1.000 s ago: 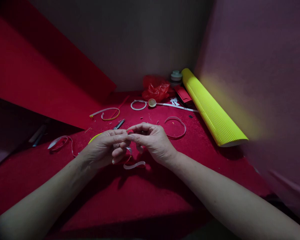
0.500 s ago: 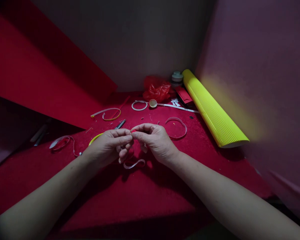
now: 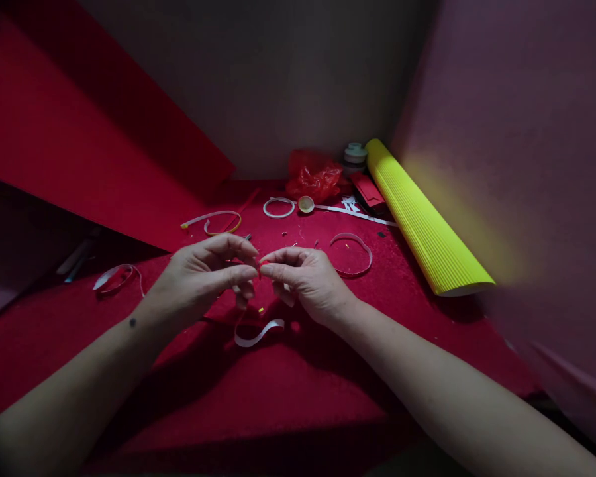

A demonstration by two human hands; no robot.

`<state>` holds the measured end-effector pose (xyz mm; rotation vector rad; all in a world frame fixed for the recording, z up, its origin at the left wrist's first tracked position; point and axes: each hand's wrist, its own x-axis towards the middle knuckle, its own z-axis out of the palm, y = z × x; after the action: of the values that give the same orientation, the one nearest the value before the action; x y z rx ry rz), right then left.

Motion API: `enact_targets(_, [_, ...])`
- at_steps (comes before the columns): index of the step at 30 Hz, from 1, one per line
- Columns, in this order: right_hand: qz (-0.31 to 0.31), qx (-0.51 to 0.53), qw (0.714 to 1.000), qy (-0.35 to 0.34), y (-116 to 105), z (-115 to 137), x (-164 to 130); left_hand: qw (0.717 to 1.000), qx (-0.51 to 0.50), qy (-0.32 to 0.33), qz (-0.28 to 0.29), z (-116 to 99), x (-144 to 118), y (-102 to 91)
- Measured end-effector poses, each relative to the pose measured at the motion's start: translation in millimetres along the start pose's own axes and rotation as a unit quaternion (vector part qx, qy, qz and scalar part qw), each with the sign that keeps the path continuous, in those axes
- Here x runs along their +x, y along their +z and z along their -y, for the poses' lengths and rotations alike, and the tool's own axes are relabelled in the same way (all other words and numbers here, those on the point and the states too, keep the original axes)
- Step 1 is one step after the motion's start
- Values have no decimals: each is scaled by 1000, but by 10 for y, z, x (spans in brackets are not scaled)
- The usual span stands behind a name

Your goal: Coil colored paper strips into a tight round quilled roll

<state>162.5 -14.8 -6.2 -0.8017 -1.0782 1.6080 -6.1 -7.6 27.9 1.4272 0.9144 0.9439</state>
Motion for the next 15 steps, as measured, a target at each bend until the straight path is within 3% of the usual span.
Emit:
enact_targets(7, [49, 31, 996, 61, -41, 3, 30, 997, 54, 54, 23, 80, -14, 82])
enact_targets(15, [46, 43, 994, 90, -80, -38, 51, 990, 102, 91, 16, 213, 26, 56])
